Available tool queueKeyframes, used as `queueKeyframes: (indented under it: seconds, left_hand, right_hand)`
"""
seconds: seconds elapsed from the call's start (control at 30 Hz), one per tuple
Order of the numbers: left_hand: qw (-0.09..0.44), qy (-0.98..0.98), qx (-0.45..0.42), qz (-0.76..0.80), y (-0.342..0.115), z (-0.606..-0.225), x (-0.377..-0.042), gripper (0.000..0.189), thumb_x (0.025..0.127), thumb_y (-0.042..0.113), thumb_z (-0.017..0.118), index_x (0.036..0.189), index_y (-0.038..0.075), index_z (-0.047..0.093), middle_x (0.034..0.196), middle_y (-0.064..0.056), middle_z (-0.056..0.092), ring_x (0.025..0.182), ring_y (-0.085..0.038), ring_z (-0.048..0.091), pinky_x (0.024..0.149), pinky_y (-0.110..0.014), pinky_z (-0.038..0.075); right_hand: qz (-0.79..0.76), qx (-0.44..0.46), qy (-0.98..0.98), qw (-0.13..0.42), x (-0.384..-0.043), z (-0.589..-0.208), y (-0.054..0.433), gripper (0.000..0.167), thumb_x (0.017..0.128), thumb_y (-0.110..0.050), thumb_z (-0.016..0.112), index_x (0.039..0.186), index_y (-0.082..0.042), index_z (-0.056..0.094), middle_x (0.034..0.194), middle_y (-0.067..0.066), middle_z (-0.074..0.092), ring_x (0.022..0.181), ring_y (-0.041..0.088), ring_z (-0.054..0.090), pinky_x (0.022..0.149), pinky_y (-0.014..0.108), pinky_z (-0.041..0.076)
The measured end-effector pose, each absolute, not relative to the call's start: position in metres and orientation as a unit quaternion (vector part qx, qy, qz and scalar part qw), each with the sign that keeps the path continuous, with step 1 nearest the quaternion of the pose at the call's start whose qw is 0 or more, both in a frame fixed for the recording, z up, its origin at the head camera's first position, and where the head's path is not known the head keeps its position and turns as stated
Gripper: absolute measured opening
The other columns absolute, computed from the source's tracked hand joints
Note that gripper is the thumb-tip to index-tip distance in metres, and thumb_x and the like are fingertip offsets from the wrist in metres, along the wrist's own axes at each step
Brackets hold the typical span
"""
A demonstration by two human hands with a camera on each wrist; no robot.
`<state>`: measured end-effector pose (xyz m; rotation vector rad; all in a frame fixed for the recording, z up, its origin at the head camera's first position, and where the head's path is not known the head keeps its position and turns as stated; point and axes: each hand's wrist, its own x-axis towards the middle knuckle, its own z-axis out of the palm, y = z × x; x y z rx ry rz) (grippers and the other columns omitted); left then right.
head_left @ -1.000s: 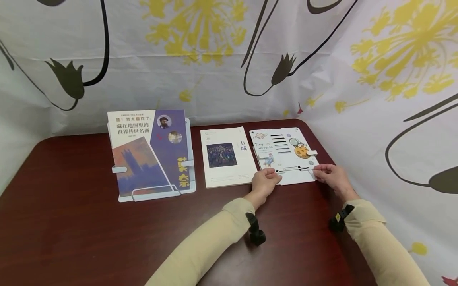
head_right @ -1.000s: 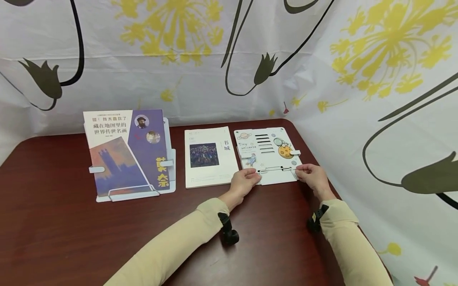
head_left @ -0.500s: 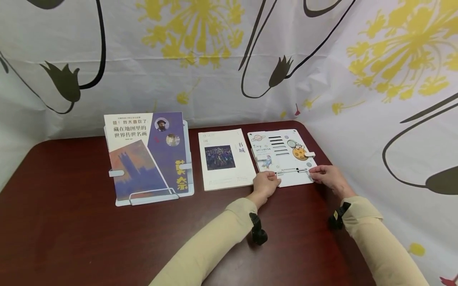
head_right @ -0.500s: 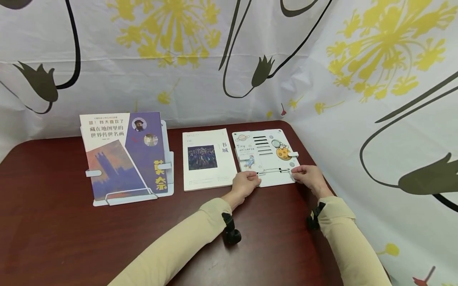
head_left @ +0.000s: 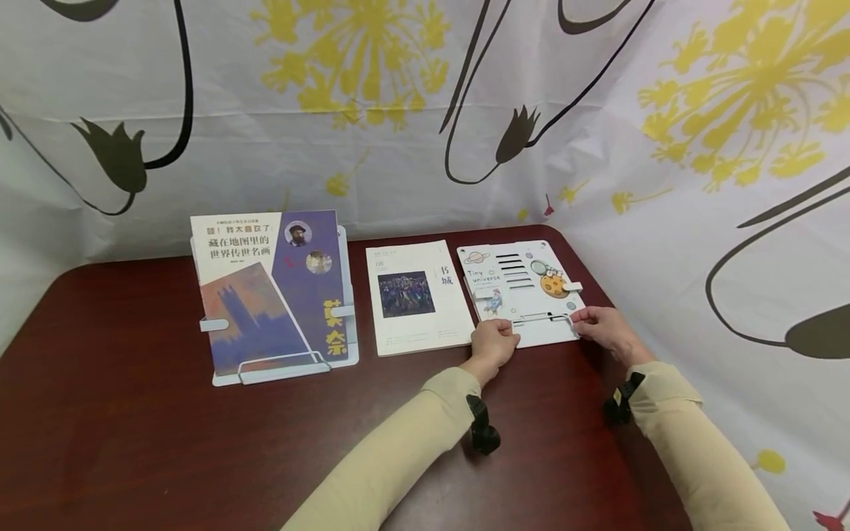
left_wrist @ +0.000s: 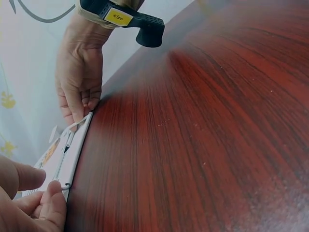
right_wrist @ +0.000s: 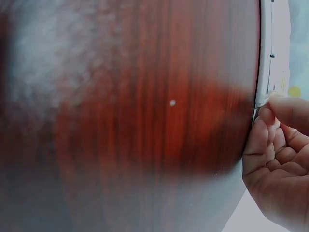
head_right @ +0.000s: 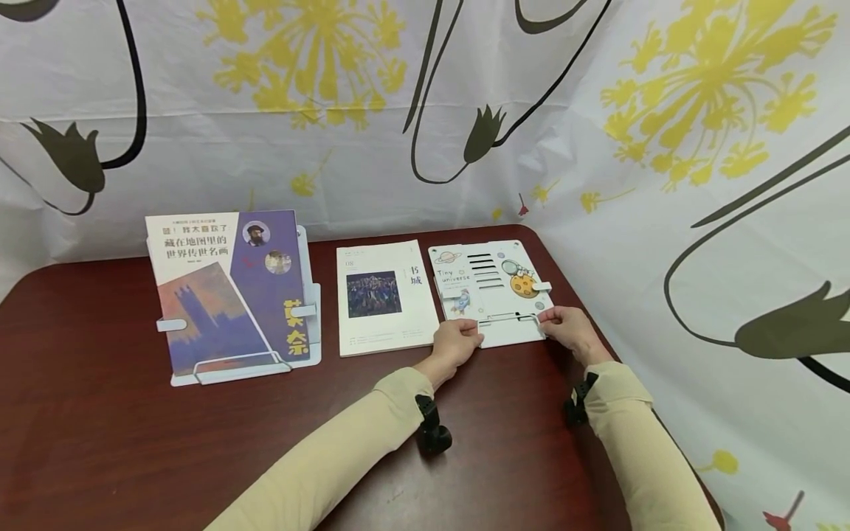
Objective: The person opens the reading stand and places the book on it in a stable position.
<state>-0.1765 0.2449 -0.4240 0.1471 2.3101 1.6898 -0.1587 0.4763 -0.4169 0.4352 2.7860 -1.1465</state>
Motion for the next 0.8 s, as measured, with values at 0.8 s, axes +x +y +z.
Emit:
queueKeyframes:
  seconds: [0.8]
  left_hand:
    - [0.056, 0.804, 0.103, 0.582, 0.245, -0.432, -0.175, 0.015, 0.080, 0.004, 0.070, 0.095, 0.005, 0.073, 0.086, -0.002, 0.073, 0.081, -0.013, 0.068, 0.078, -0.020, 0.049]
  right_hand:
    - [-0.484, 0.072, 0.872, 0.019, -0.151, -0.424, 0.492, 0.026, 0.088, -0.003, 0.064, 0.101, 0.013, 0.049, 0.077, -0.010, 0.056, 0.071, 0.002, 0.051, 0.065, 0.017, 0.044]
